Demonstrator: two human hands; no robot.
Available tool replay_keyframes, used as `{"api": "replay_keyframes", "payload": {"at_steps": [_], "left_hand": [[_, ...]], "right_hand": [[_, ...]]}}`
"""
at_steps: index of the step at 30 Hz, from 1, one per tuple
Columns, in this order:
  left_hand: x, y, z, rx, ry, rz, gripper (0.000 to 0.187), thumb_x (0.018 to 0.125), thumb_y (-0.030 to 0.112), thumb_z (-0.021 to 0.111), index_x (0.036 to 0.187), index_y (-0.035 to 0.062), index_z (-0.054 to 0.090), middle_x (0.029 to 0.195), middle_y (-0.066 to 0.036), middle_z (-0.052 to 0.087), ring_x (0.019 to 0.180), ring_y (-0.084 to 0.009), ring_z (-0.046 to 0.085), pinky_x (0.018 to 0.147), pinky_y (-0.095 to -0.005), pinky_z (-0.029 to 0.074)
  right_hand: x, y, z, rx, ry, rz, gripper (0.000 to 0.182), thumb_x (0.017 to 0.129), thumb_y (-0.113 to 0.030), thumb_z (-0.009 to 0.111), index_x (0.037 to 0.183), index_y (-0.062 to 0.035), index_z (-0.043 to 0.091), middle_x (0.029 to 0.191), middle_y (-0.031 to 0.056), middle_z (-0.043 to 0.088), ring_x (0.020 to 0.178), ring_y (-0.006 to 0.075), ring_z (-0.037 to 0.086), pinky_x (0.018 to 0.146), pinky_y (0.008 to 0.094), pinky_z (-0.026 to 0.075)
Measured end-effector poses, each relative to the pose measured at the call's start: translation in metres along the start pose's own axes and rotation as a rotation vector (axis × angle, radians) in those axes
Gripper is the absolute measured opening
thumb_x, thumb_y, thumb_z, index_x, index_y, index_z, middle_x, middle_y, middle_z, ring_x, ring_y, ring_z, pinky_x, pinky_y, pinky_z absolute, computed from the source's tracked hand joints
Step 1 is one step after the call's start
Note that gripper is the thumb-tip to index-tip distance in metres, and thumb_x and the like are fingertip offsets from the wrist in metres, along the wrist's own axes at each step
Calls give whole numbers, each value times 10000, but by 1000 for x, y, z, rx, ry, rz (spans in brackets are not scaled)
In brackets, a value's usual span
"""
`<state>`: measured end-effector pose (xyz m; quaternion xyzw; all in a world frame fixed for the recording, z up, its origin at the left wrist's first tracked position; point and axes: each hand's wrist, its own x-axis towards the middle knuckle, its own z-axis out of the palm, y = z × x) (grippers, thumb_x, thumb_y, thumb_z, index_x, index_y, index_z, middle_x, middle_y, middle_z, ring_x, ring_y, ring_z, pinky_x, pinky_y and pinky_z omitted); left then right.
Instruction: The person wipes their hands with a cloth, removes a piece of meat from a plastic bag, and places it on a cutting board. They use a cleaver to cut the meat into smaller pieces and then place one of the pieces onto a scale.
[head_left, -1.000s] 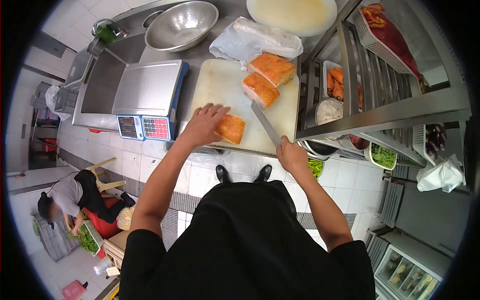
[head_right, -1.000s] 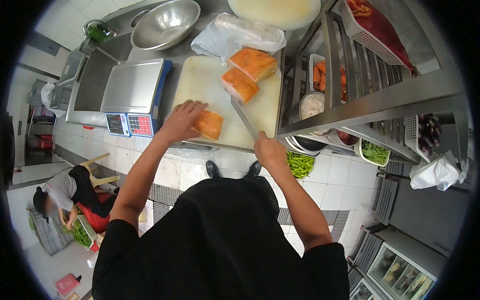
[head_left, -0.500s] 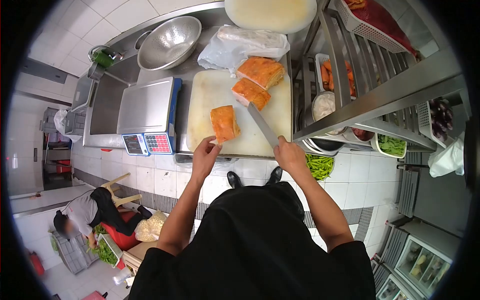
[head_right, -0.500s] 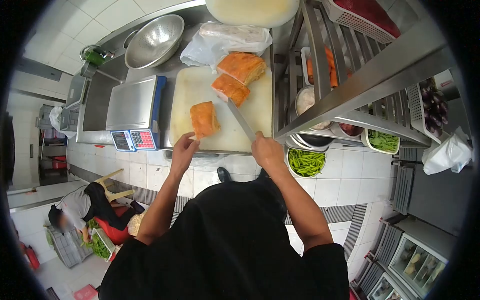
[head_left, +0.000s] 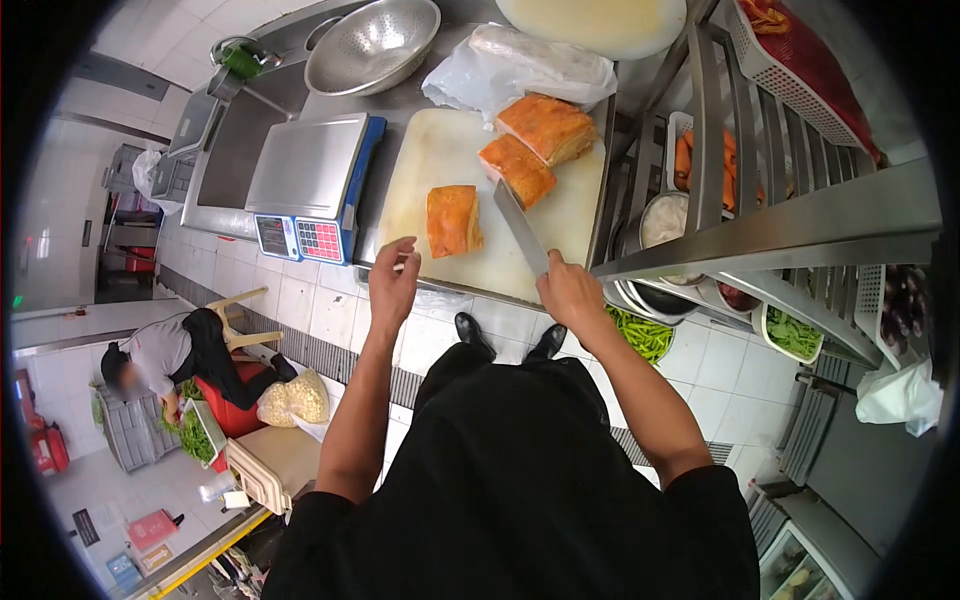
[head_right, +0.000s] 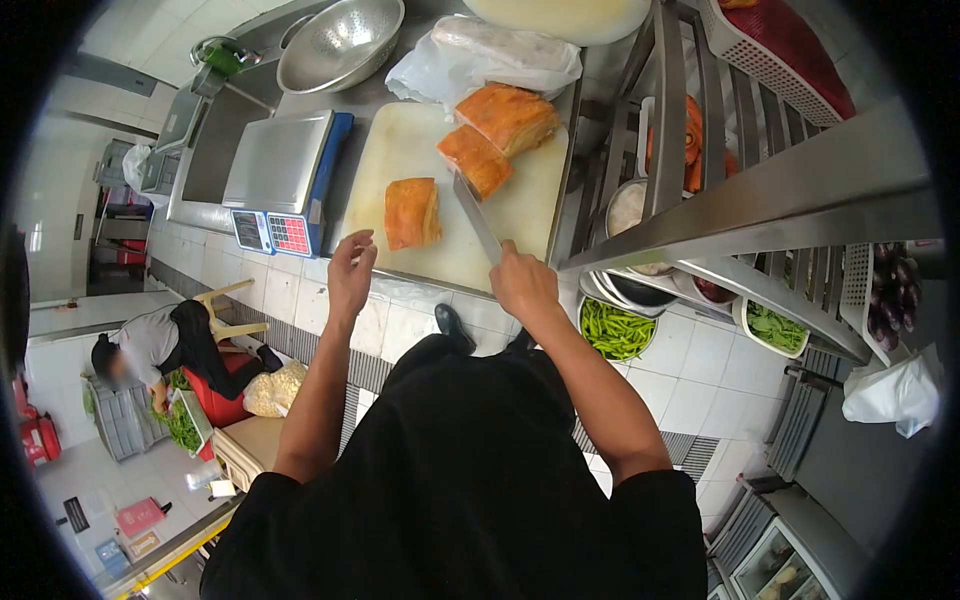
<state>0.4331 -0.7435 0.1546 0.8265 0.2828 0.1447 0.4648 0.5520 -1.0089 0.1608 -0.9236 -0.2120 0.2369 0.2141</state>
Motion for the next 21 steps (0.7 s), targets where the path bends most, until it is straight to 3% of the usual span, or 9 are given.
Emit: {"api": "replay_keyframes", "payload": {"at_steps": [5,6,7,9,10,14,16,19,21], "left_hand": [[42,22,2,63,-47,259,253,900,86,605,1139,48,681,1143,-126,660,1001,-251,662,804,-332,527],[51,25,0,54,-116,238,261,891,85,595,1137,71,682,1211,-124,648,1121,-289,624,921,-361,504],[62,25,2,39,-117,243,261,891,85,595,1137,71,682,1211,-124,648,1121,-289,624,921,-361,504],[84,19,9,178,-182,498,281,878,90,598,1146,88,681,1295,-114,616,1220,-313,560,1029,-387,453],[98,8,15,198,-241,521,318,876,153,611,1186,103,662,1369,-104,574,1285,-327,505,1091,-400,407],[122,3,27,248,-409,552,360,890,240,609,1227,117,640,1338,-113,579,1238,-325,544,1052,-401,437],[117,6,23,219,-490,340,397,899,313,604,1246,121,627,1260,-139,601,1171,-324,582,1009,-403,461],[97,23,8,376,-434,170,408,904,351,608,1241,122,633,1197,-153,611,1108,-320,609,971,-401,480],[103,23,-10,411,-515,110,422,887,345,637,1246,123,625,1203,-155,613,1118,-328,602,979,-401,475]], "right_hand": [[-11,-6,-2,38,62,-24,252,902,-192,530,1063,0,546,825,278,682,804,467,675,747,573,518],[-13,-8,-1,28,69,-20,252,902,-192,530,1063,0,546,825,278,682,804,467,675,747,573,518],[-14,-8,1,13,71,7,248,906,-201,532,1053,-2,542,821,277,681,801,469,672,747,577,515],[-12,-10,5,-14,79,47,245,911,-210,535,1043,-4,538,818,275,680,798,471,670,747,581,512],[-10,-11,7,-33,81,58,249,916,-218,532,1045,-5,538,820,277,680,798,471,670,748,583,510],[-8,-28,10,-93,90,124,254,931,-238,519,1049,-14,538,824,281,679,795,473,668,738,585,508],[-10,-34,13,-132,101,155,248,935,-240,514,1045,-19,540,821,278,680,790,470,669,731,584,509],[-11,-43,20,-152,116,205,236,942,-241,506,1036,-27,540,815,268,683,780,464,671,717,582,509],[-12,-47,23,-152,124,230,229,946,-240,503,1031,-30,538,812,262,685,775,460,672,710,581,508]]}}
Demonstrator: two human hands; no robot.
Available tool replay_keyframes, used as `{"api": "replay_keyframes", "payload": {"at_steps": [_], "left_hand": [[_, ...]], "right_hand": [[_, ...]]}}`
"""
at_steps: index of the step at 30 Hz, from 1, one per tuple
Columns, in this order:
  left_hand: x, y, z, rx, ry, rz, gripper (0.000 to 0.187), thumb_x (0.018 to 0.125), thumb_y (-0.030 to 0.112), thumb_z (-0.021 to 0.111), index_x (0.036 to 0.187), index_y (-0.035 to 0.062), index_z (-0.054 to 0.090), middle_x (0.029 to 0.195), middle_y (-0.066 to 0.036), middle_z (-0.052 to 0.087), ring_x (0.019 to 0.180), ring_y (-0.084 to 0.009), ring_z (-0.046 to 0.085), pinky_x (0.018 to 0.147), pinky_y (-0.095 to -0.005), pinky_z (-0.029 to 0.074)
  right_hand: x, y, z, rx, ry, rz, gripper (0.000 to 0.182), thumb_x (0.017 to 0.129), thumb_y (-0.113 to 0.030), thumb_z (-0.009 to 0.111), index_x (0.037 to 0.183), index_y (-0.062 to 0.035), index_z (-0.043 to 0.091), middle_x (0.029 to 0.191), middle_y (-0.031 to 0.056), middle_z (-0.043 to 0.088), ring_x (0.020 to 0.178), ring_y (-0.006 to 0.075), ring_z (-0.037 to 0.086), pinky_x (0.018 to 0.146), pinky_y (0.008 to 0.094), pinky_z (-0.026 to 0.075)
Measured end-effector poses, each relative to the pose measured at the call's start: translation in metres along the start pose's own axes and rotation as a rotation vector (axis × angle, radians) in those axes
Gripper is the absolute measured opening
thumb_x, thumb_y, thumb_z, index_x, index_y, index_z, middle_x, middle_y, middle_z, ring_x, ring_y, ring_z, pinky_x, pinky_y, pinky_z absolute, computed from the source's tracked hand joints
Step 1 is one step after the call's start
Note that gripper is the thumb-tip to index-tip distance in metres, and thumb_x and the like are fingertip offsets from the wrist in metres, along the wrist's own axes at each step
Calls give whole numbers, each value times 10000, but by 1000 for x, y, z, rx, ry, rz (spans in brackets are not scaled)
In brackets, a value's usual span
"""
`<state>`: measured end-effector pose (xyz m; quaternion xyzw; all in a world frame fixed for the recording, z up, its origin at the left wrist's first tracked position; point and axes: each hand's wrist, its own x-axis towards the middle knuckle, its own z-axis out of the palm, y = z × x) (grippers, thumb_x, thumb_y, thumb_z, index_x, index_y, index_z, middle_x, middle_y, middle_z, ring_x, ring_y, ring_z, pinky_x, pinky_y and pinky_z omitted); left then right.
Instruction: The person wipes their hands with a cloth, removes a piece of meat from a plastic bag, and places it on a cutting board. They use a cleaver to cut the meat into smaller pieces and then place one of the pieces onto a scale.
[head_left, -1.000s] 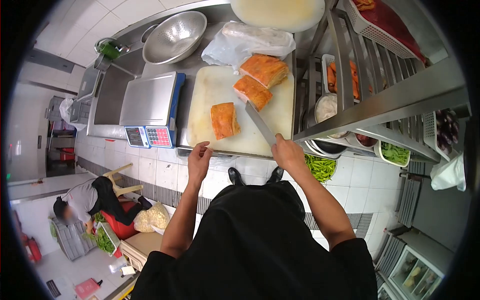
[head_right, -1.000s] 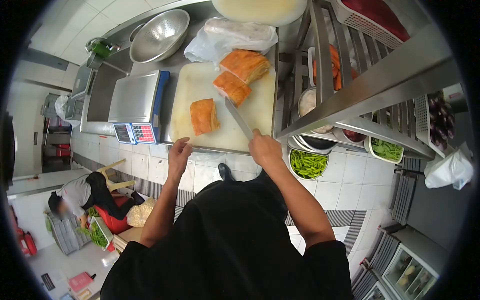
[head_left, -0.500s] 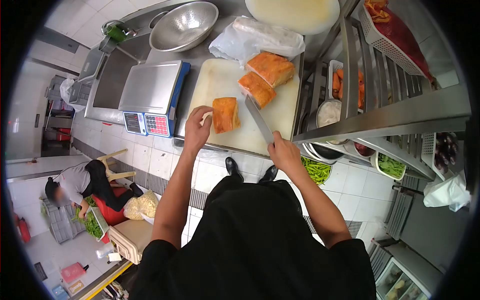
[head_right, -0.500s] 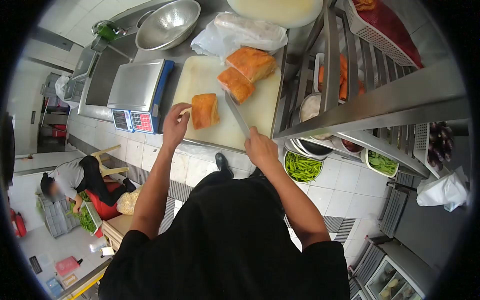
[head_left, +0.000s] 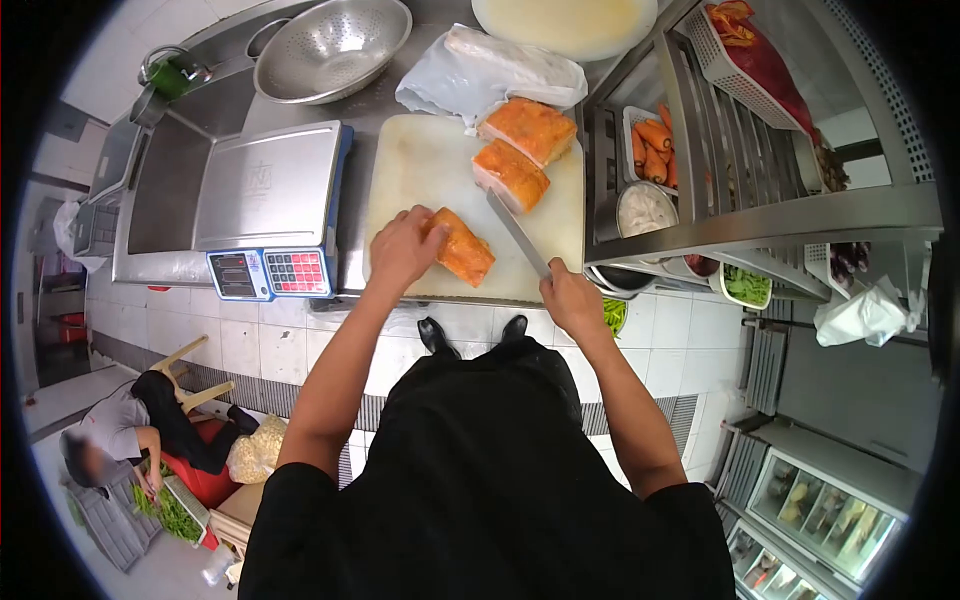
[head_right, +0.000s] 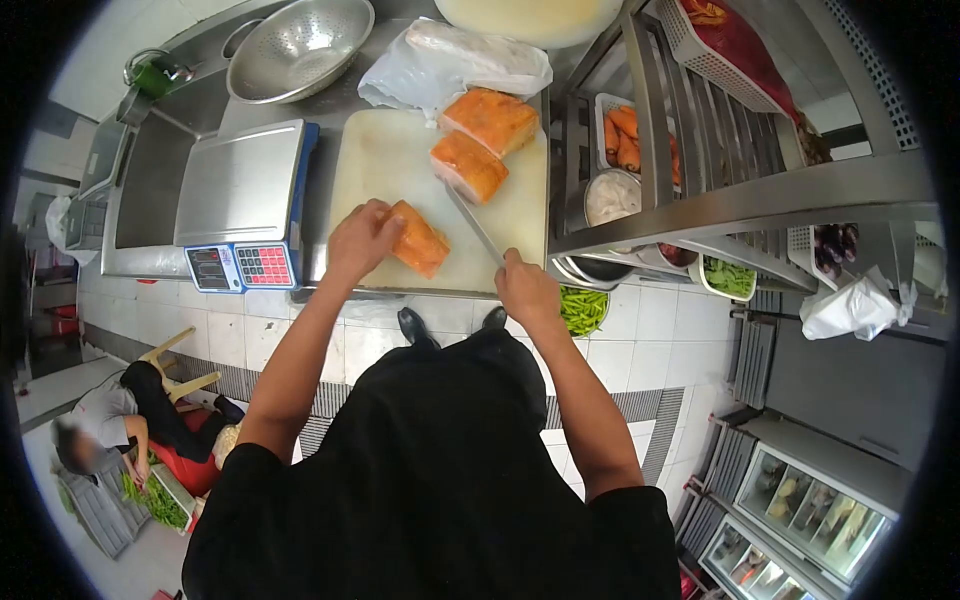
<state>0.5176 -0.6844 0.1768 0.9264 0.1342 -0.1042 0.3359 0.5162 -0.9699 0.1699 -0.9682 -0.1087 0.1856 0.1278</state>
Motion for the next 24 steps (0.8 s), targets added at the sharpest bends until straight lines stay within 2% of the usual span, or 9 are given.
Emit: {"api": "replay_keyframes", "payload": {"at_steps": [2,4,7,11,13,17,19,22,24], "left_hand": [[0,-19,-10,17,-75,-48,440,870,338,667,1252,125,618,1208,-158,615,1128,-337,595,987,-400,470],[-1,-34,-18,9,-14,465,502,818,284,728,1280,146,589,1267,-122,602,1186,-344,559,1016,-445,448],[-10,-14,-17,411,45,746,592,768,240,769,1317,170,559,1328,-82,576,1244,-346,514,1042,-504,420],[13,7,4,604,-124,829,641,748,260,781,1342,198,548,1376,-39,547,1290,-319,484,1054,-532,405],[30,16,7,489,-377,676,688,713,235,800,1348,172,541,1295,-67,605,1250,-335,528,1061,-479,416],[40,11,-4,140,-315,419,645,765,286,776,1355,167,545,1245,-68,637,1160,-293,603,968,-443,492],[45,-1,-7,-626,-446,-20,595,877,330,708,1369,55,518,1212,-110,654,1076,-258,658,923,-381,529],[35,-20,18,-1287,-300,-222,590,966,364,620,1372,-40,478,1259,-140,631,1098,-226,659,943,-358,531],[25,-25,25,-1373,-297,-202,585,1000,358,581,1372,-74,453,1277,-136,625,1142,-233,645,982,-374,519]], "right_hand": [[2,0,1,-3,23,-3,223,952,-243,499,1019,-34,536,807,254,687,766,455,672,708,580,509],[6,-1,0,-9,17,3,228,954,-245,498,1028,-34,539,814,254,688,774,454,673,712,579,509],[14,1,2,-8,1,-17,238,954,-246,499,1048,-33,547,830,256,689,792,452,674,725,577,509],[22,4,-1,22,-9,-24,258,948,-247,506,1075,-30,561,850,261,690,816,451,673,747,574,509],[24,8,-2,32,-3,-37,260,945,-248,509,1071,-27,563,849,262,689,815,453,672,751,573,510],[27,19,0,85,11,-75,268,938,-251,519,1067,-22,568,843,264,688,817,456,672,763,571,511],[26,20,-2,111,5,-79,270,938,-251,518,1068,-20,568,845,266,687,820,457,671,768,573,510],[29,21,-5,132,-20,-84,275,940,-252,515,1071,-16,569,852,270,687,830,462,670,774,578,508],[30,23,-5,133,-44,-82,278,942,-254,512,1074,-15,569,858,272,686,836,465,669,777,580,507]]}}
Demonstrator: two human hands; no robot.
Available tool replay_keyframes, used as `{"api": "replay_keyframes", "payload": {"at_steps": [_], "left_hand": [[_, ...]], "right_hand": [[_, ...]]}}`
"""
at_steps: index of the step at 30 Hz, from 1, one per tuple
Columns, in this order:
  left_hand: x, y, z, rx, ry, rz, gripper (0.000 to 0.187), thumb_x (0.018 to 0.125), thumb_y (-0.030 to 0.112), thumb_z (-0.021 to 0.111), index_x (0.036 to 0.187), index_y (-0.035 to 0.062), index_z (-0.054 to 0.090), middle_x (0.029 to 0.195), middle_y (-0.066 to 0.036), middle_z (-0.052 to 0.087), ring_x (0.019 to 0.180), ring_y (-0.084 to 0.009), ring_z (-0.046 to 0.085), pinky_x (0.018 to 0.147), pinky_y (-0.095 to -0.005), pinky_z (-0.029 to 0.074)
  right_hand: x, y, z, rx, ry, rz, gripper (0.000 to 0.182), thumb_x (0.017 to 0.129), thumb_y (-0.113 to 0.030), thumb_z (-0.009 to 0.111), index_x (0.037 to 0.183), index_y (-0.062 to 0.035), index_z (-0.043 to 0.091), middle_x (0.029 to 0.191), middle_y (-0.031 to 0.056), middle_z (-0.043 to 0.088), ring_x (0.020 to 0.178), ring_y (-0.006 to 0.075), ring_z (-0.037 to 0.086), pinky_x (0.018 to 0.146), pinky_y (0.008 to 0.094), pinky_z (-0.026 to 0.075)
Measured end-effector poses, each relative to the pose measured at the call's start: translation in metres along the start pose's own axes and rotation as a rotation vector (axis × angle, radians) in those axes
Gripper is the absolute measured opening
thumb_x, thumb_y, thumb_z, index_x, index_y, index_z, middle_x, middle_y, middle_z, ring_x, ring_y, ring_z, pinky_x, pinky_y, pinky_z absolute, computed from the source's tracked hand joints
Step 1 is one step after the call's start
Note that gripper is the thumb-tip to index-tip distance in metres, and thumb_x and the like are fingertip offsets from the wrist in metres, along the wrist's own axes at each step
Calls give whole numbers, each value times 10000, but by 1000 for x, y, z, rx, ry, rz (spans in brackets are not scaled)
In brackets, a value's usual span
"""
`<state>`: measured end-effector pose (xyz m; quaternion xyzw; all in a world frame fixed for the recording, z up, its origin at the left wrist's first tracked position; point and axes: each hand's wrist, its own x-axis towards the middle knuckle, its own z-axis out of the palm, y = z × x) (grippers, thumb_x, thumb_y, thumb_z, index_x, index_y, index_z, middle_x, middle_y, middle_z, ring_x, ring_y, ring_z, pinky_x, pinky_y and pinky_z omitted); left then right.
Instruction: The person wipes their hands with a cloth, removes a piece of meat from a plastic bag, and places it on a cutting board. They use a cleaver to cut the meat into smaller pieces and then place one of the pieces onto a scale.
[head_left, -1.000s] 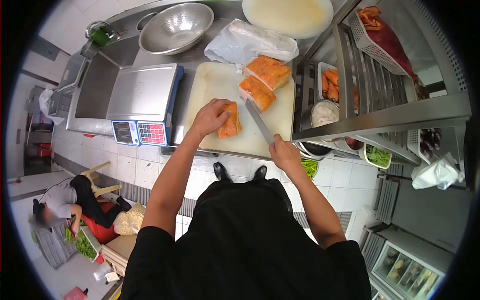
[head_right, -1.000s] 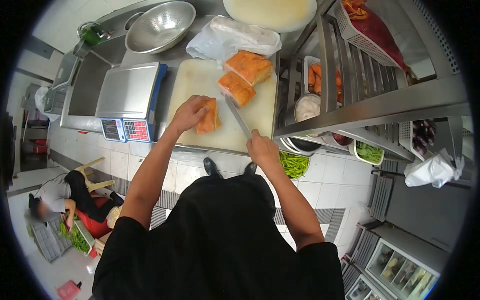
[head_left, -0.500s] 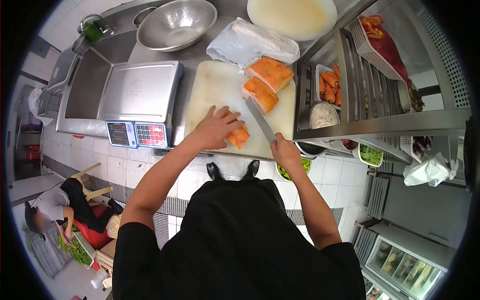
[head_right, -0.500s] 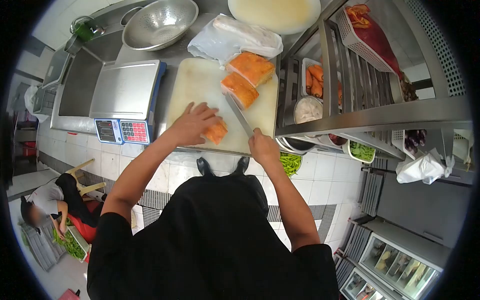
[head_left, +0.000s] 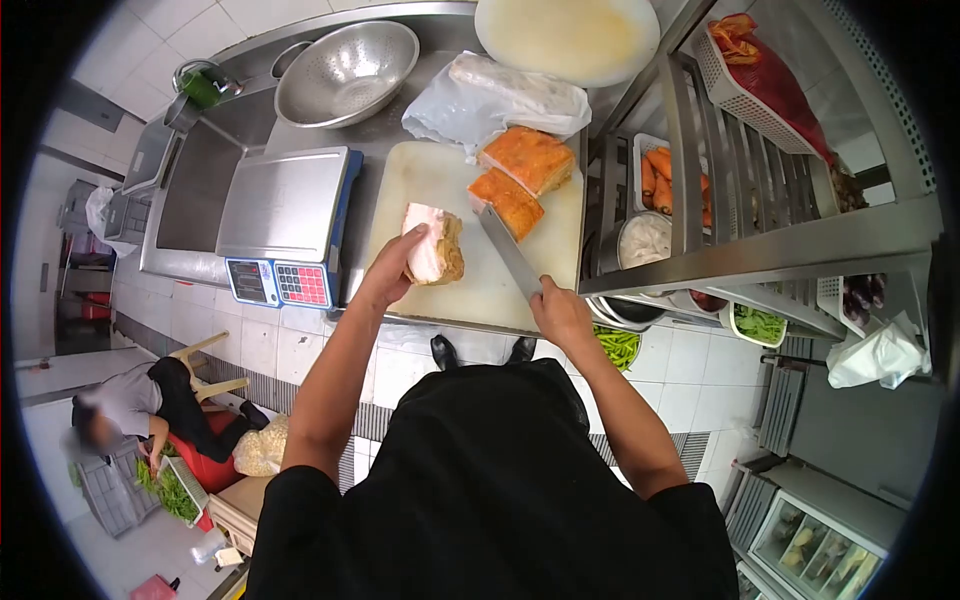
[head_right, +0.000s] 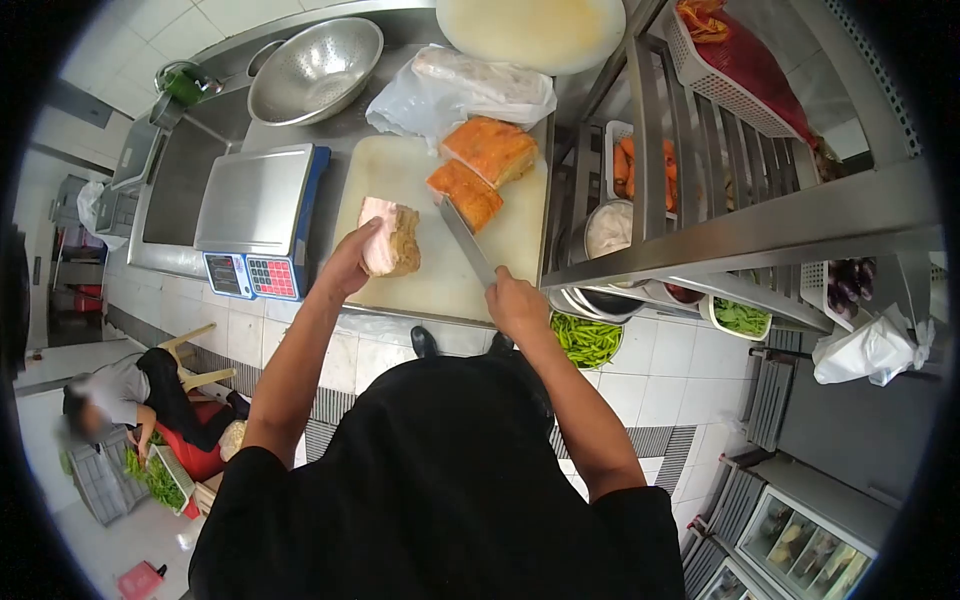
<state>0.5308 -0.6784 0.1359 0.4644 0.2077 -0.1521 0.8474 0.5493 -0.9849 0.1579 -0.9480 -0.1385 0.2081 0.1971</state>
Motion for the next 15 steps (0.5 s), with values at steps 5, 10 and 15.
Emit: {"api": "replay_keyframes", "payload": {"at_steps": [5,10,15], "left_hand": [[-18,-14,12,-147,194,29,574,1003,364,569,1410,-22,444,1276,-132,626,1123,-247,654,972,-374,521],[-14,-26,16,566,594,245,551,969,263,597,1420,-7,432,1321,-174,575,1195,-302,594,1010,-384,475],[-3,-43,7,529,562,568,521,916,133,608,1386,-12,436,1350,-207,492,1250,-326,507,1056,-382,405]], "right_hand": [[2,-2,-7,-8,-45,-8,298,947,-252,500,1110,-13,574,878,281,686,862,467,668,789,580,507],[5,2,-7,2,-78,-25,316,944,-247,501,1135,-3,567,885,283,686,874,473,665,807,575,507],[5,0,-12,-20,-96,-57,322,942,-248,503,1146,-6,561,888,287,684,870,471,666,803,579,505]]}}
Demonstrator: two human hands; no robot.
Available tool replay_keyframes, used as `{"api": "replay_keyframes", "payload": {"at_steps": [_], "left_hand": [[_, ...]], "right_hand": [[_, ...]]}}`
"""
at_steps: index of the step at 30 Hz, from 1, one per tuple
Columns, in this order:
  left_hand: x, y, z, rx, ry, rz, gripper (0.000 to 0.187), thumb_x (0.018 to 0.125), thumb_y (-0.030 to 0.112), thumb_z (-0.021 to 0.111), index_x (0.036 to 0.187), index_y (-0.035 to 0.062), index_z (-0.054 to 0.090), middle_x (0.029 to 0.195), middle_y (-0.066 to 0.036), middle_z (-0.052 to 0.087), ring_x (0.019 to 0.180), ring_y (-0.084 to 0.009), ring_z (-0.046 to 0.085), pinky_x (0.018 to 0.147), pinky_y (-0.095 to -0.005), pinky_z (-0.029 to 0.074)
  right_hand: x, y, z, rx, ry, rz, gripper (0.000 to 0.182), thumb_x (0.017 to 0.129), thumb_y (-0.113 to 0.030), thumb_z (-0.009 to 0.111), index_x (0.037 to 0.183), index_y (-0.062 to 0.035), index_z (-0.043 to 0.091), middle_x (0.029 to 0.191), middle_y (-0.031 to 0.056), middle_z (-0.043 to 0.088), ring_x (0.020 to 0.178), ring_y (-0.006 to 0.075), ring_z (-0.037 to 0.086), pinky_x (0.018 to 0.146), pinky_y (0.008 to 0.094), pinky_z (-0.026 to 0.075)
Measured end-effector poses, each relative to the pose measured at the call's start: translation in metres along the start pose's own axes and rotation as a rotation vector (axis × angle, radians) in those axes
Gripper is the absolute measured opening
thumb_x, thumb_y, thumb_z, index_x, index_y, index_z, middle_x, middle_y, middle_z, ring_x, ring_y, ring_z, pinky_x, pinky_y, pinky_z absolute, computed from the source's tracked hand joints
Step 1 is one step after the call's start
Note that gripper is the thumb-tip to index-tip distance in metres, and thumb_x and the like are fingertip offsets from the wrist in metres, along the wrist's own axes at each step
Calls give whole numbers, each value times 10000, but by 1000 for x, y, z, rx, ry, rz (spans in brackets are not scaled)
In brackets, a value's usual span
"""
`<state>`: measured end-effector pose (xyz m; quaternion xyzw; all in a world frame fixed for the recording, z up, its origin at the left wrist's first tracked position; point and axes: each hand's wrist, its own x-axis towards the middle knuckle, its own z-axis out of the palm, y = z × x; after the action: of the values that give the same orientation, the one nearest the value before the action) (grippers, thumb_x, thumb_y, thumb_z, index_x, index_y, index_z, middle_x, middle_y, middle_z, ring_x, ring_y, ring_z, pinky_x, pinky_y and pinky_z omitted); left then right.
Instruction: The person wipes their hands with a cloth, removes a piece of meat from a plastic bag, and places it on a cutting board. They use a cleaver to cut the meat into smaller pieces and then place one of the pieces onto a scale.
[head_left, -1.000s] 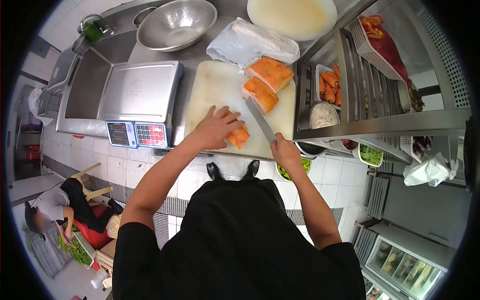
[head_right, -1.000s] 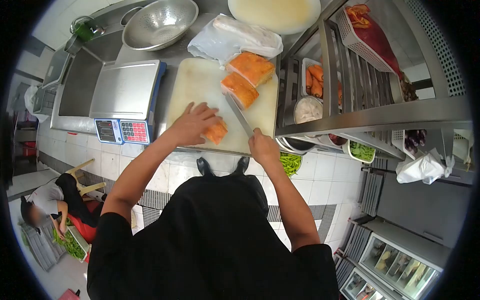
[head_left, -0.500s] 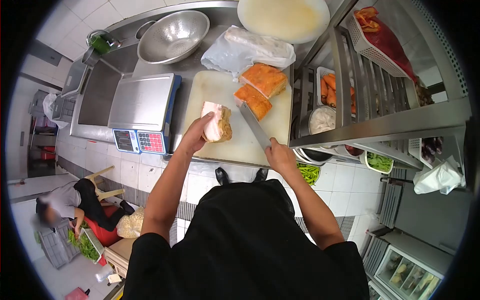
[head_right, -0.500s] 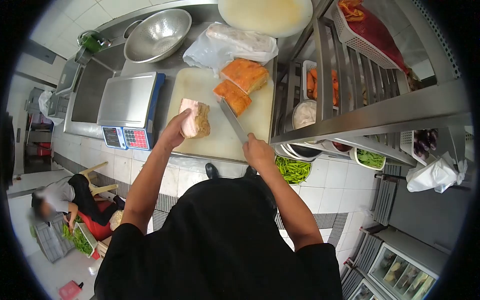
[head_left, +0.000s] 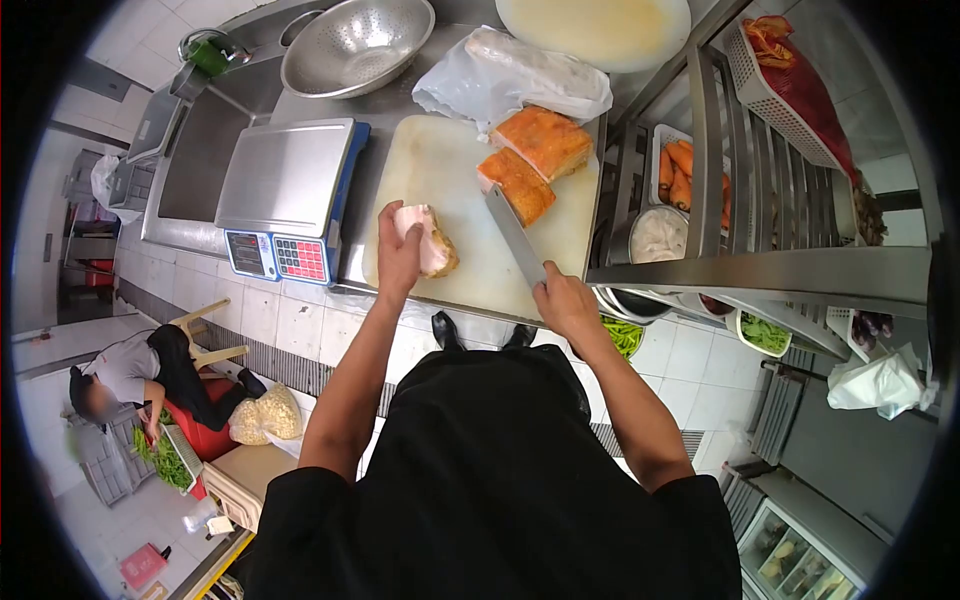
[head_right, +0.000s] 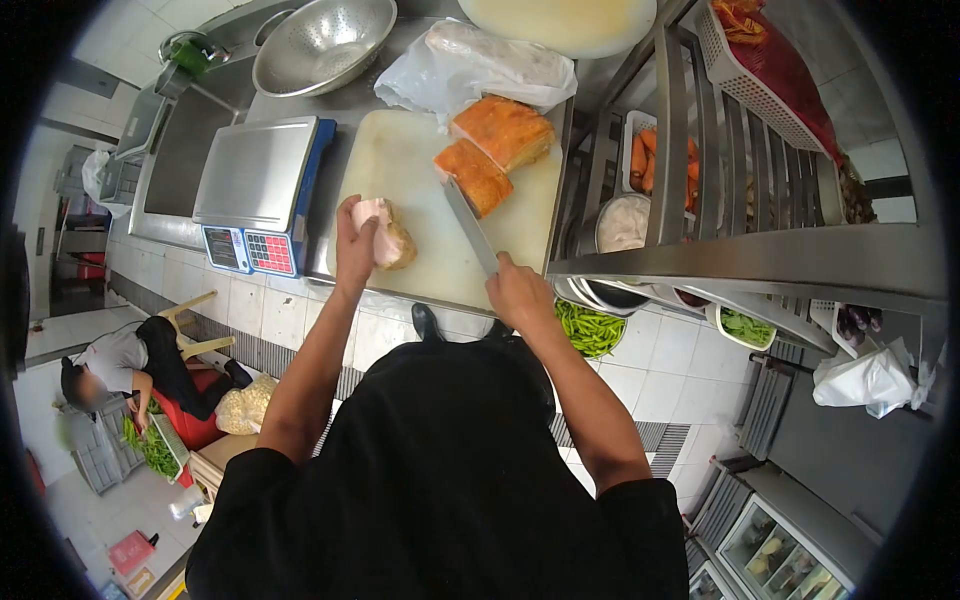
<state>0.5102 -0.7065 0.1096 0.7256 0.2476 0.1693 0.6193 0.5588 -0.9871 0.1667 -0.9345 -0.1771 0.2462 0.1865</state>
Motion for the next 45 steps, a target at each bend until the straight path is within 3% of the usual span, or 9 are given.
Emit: {"api": "replay_keyframes", "payload": {"at_steps": [3,6,11,20,38,40,43,45], "left_hand": [[-10,-8,6,32,71,68,465,900,80,594,1342,19,463,1315,-193,480,1217,-315,500,1053,-373,397],[-12,-5,5,69,5,64,428,874,53,601,1290,35,501,1263,-180,485,1199,-312,503,1050,-370,397],[-13,3,3,135,-12,164,358,849,51,602,1202,24,547,1189,-159,500,1140,-310,525,1018,-373,415],[-11,12,10,152,6,104,346,835,78,610,1158,0,512,1148,-177,514,1118,-337,528,988,-402,420],[-7,19,16,336,5,95,372,823,121,613,1164,-1,523,1162,-194,526,1128,-382,490,1007,-454,397],[-8,19,14,332,0,83,375,823,122,614,1165,-1,522,1164,-198,525,1130,-386,489,1008,-455,396],[-6,17,14,316,6,77,382,820,124,615,1167,-1,520,1167,-204,523,1134,-392,488,1009,-458,394],[-6,15,16,305,-5,87,386,818,126,616,1169,-1,519,1167,-206,523,1135,-394,487,1011,-460,393]], "right_hand": [[-17,-27,-15,15,-4,-36,311,936,-241,514,1141,-11,558,842,282,681,814,471,667,759,582,509],[-35,-55,-26,14,8,-162,240,930,-204,531,1080,-17,550,704,252,654,674,466,648,655,578,503],[-42,-71,-22,-12,7,-218,187,928,-186,538,1003,-14,540,665,243,640,630,459,638,627,583,495],[-40,-76,-22,-62,14,-222,178,928,-180,534,972,-8,531,649,238,635,622,455,638,612,572,497],[19,-113,-26,-159,-61,-210,189,907,-129,530,1007,31,527,764,255,671,765,455,666,730,559,518],[7,-116,-41,-178,-150,-187,217,920,-94,450,1055,36,561,879,295,690,855,441,694,776,528,538],[-14,-116,-63,-209,-307,-82,227,928,-88,440,1075,38,559,914,292,692,891,436,694,801,520,538],[4,-111,-39,-199,-248,-118,229,928,-86,441,1082,37,558,910,282,695,890,433,696,805,517,539]]}}
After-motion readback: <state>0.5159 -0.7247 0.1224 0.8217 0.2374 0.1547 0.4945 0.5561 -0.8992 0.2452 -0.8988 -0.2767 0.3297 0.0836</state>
